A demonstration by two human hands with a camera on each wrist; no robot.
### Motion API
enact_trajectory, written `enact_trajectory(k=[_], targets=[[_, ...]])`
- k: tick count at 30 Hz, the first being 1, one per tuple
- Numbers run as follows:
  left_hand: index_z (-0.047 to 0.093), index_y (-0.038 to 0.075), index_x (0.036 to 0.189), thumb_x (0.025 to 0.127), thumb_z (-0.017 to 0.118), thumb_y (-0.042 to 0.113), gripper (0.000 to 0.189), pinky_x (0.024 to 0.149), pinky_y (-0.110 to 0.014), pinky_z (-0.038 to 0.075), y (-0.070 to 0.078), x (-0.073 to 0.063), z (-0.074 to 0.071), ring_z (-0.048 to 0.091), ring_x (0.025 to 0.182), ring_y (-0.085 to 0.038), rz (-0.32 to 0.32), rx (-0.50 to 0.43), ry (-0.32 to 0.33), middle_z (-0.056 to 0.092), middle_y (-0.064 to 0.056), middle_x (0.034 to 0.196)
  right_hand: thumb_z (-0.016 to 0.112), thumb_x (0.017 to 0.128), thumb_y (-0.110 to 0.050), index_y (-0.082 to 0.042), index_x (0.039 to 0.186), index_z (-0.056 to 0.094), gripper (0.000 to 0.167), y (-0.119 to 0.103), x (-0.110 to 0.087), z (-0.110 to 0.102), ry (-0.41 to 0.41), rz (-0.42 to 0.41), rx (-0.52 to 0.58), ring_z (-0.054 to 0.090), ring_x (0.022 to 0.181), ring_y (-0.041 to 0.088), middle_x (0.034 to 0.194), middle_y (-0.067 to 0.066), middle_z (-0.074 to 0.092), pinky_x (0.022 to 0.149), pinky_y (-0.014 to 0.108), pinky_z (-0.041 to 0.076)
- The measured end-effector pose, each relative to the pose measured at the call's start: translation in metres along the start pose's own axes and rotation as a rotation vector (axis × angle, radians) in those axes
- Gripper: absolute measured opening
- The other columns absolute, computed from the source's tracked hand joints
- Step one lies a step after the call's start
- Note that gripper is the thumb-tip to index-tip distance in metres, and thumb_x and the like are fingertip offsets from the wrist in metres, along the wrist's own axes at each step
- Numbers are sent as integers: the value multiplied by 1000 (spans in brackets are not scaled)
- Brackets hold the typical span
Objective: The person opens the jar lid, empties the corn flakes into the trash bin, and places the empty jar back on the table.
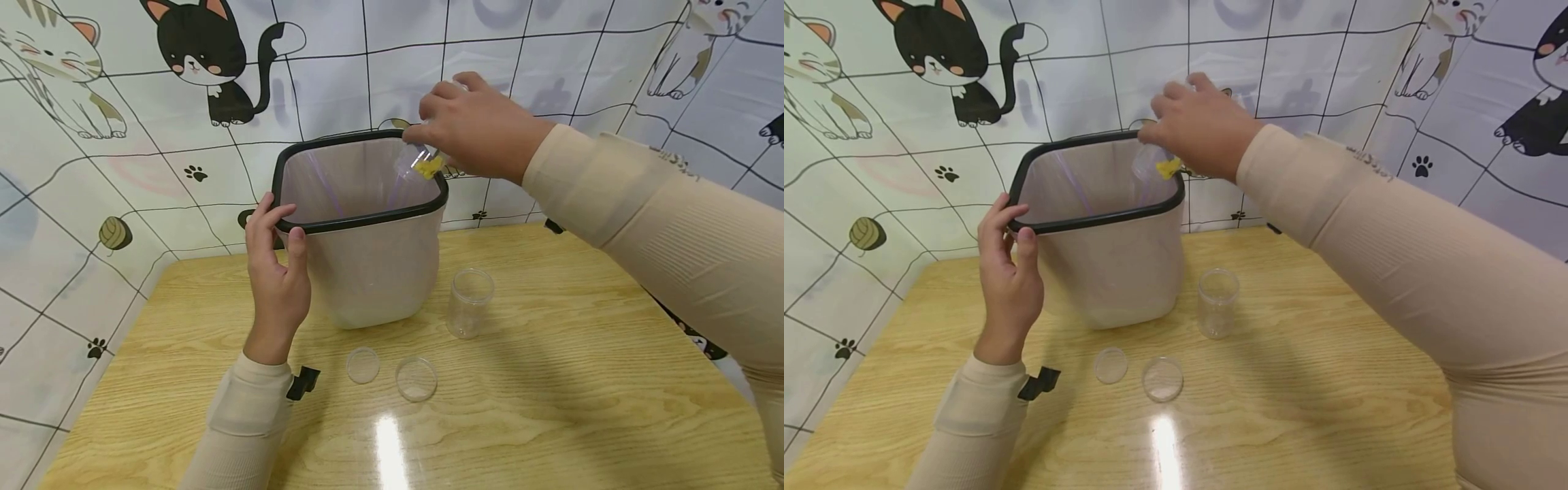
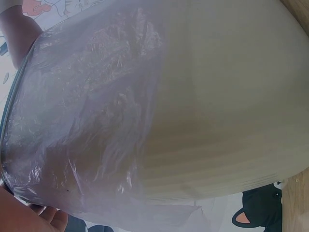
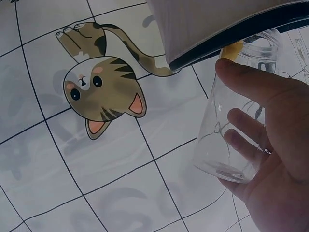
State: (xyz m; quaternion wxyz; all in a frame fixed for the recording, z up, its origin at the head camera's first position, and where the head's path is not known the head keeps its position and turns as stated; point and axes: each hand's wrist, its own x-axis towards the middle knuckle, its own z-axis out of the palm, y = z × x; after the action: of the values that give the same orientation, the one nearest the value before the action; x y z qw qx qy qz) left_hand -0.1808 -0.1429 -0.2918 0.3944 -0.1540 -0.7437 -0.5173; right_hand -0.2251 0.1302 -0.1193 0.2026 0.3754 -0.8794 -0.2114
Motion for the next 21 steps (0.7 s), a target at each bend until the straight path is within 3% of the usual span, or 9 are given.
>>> enact_trajectory(k=[21], targets=[[58, 8, 130, 98, 47, 61, 63, 94, -30, 30, 1, -3, 1, 46, 127, -23, 5, 5, 7, 39, -6, 156, 79, 79, 1, -14, 130, 61, 56, -3, 2, -1, 22, -62, -31, 49, 123, 39, 125, 20, 59, 112, 64, 29]])
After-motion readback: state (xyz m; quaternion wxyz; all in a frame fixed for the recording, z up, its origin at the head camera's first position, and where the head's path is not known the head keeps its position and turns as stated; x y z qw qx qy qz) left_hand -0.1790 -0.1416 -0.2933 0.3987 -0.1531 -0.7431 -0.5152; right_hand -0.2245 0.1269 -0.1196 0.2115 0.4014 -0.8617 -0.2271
